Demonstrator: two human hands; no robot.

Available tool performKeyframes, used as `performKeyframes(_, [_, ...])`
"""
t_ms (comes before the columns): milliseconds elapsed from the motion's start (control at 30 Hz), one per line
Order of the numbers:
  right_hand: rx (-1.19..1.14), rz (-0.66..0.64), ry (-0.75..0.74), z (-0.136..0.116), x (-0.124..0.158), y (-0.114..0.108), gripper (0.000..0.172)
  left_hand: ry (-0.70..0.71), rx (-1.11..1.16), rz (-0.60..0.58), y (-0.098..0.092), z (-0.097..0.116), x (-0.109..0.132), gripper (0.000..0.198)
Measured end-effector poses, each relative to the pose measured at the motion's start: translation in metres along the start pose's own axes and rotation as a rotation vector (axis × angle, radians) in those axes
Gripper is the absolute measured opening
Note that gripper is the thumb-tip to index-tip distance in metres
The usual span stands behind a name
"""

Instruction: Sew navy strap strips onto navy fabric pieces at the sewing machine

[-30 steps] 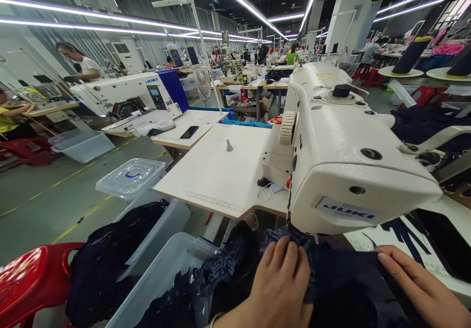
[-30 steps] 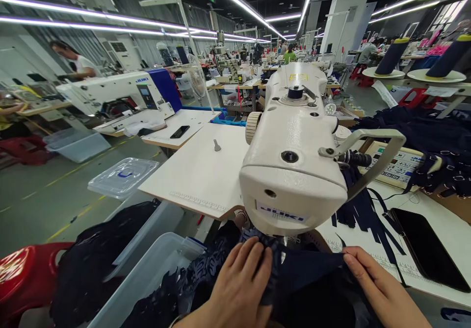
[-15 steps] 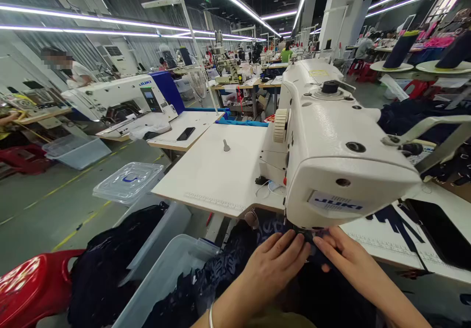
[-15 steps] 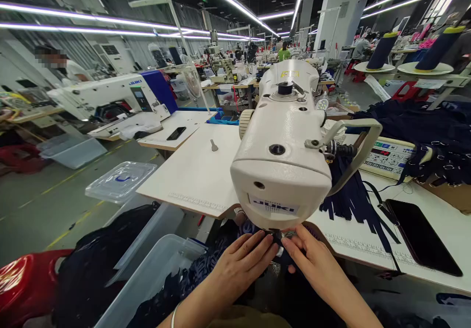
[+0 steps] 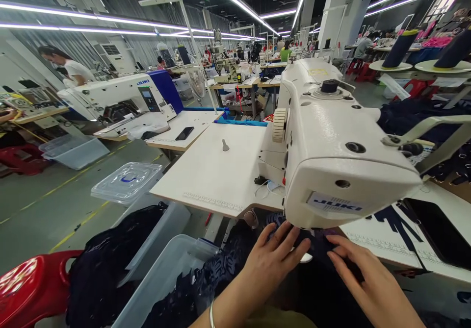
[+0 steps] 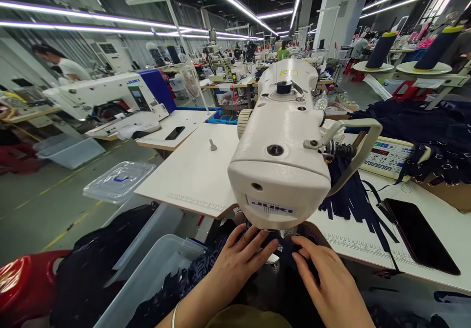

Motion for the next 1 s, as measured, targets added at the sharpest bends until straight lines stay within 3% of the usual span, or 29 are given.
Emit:
performKeyframes(133, [-0.218, -0.213, 0.158, 0.016, 0.0, 0.027, 0.045, -0.017, 0.024, 0.013, -0.002, -0.002, 0.0, 0.037])
performKeyframes(233, [-0.327, -0.201, 0.243, 0.027, -0.005, 0.03, 0.05, -0.021, 0.039, 0.005, -0.001, -0.002, 0.001, 0.038])
performKeyframes(400, [-0.216, -0.036, 0.06, 0.006, -0.023, 0.014, 0.04, -0.02, 0.027, 0.046, -0.006, 0.001, -0.001, 0.037])
performKeyframes(533, [-0.14, -0.121, 0.002, -0.009, -0.029, 0.022, 0.031, -0.071, -0.044, 0.069, -0.008, -0.004, 0.001, 0.034])
performKeyframes(700, [-0.083, -0.151, -0.035, -0.009, -0.028, 0.026, 0.026, -0.046, -0.05, 0.023, -0.002, -0.001, 0.007, 0.036])
performKeyframes(1000, [-0.009, -0.177, -0.171, -0.023, -0.045, 0.028, 0.03, -0.1, -0.047, 0.051, -0.003, -0.001, 0.007, 0.035])
Point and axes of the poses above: each hand's wrist, its own x-axis away from the middle knuckle, its own y-axis out of the palm, z = x × y, the point moved 10 cm from there along -x, towards the middle knuckle
